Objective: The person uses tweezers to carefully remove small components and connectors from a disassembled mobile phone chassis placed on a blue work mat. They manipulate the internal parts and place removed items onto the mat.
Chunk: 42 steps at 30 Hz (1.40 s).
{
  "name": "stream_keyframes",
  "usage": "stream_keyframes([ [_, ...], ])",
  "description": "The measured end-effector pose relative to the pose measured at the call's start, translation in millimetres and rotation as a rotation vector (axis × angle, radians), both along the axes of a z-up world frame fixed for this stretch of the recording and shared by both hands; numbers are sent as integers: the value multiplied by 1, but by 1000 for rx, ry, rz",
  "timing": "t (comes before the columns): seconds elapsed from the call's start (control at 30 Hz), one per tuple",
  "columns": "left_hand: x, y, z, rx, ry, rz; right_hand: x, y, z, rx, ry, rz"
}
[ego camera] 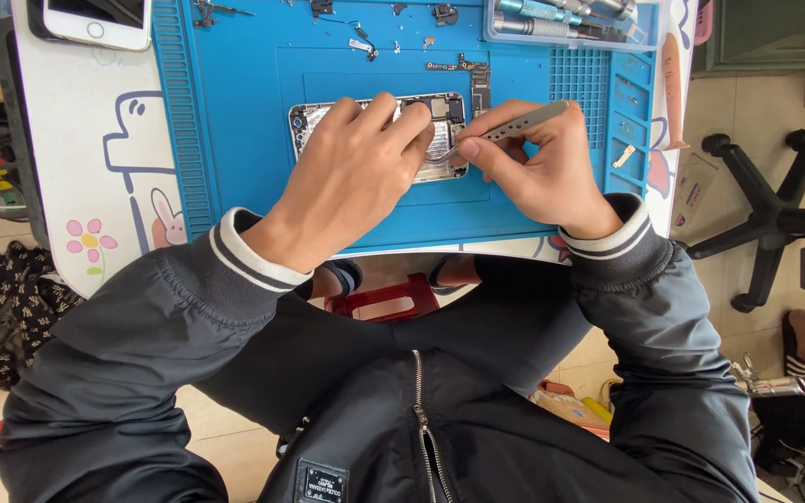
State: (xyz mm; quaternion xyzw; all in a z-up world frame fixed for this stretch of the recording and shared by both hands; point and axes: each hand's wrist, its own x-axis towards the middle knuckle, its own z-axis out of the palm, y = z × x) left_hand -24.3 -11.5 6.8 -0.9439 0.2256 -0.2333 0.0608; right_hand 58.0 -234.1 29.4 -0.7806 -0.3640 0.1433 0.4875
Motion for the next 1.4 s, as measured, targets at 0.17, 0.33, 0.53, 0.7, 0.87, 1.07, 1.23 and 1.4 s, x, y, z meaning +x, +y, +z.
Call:
stream_keyframes([
  [0.17, 0, 1, 3, -15, -6, 6, 0, -1, 0, 17, -5, -4],
  [0.33, 2, 2, 2, -41, -20, -2, 6, -12, 3, 46, -142, -5],
  [0.53, 3, 3, 3, -73, -7, -25, 17, -22, 8, 118, -596, 321],
  [0.7, 3, 2, 4, -51, -19, -8, 20, -24, 7, 48, -646, 412],
  [0.87, 3, 3, 4, -59, -6, -4, 19, -24, 5, 18, -716, 402],
  [1.07, 2, 2, 3, -72, -6, 1, 17, -22, 3, 22, -748, 387],
  [1.23, 2, 2, 5, -82, -14, 6, 16, -20, 5, 13, -788, 390],
  [1.4, 2, 2, 4, -81, -20, 9, 15, -19, 4, 4, -805, 385],
])
